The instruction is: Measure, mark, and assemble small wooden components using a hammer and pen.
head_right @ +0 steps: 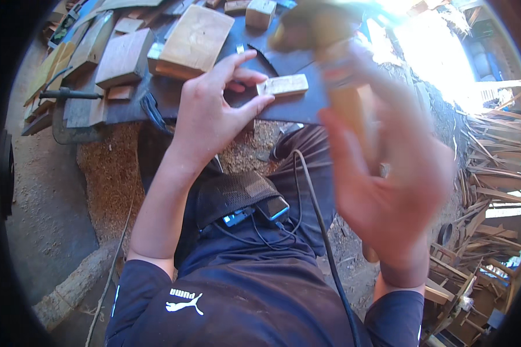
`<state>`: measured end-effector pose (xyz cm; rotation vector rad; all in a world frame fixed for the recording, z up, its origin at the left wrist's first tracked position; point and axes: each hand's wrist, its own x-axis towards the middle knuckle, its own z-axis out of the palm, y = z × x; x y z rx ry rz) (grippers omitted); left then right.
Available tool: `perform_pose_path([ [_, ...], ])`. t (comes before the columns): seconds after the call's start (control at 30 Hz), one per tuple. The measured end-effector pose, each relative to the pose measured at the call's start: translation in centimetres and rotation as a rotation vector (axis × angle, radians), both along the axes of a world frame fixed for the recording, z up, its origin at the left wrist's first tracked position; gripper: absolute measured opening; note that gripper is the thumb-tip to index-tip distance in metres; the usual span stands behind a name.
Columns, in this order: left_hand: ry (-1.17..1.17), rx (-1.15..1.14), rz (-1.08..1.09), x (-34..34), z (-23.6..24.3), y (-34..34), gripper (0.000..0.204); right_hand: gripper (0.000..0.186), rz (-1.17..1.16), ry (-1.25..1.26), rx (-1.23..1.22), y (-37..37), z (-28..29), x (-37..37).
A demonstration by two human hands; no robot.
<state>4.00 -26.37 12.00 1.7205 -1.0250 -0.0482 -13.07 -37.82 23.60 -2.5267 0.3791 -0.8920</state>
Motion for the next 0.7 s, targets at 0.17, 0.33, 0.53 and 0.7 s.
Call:
perform_pose_path([
  [0.17,0.014,0.022,0.015,-0.3,0.0,-0.1,0.06,0.042,0.116,0.308,-0.007,-0.1,-0.8,0.0],
  [0.33,0.006,0.007,0.012,-0.3,-0.1,-0.3,0.061,0.047,0.072,0.026,-0.067,-0.5,-1.2,-0.5],
  [0.53,0.002,0.006,0.009,0.1,-0.3,0.0,0.063,0.048,0.135,0.185,0.055,-1.6,-1.5,0.1],
  [0.7,0.084,-0.073,-0.022,0.0,-0.1,0.2,0.054,0.046,-0.02,0.056,0.566,-3.5,-2.4,0.4],
])
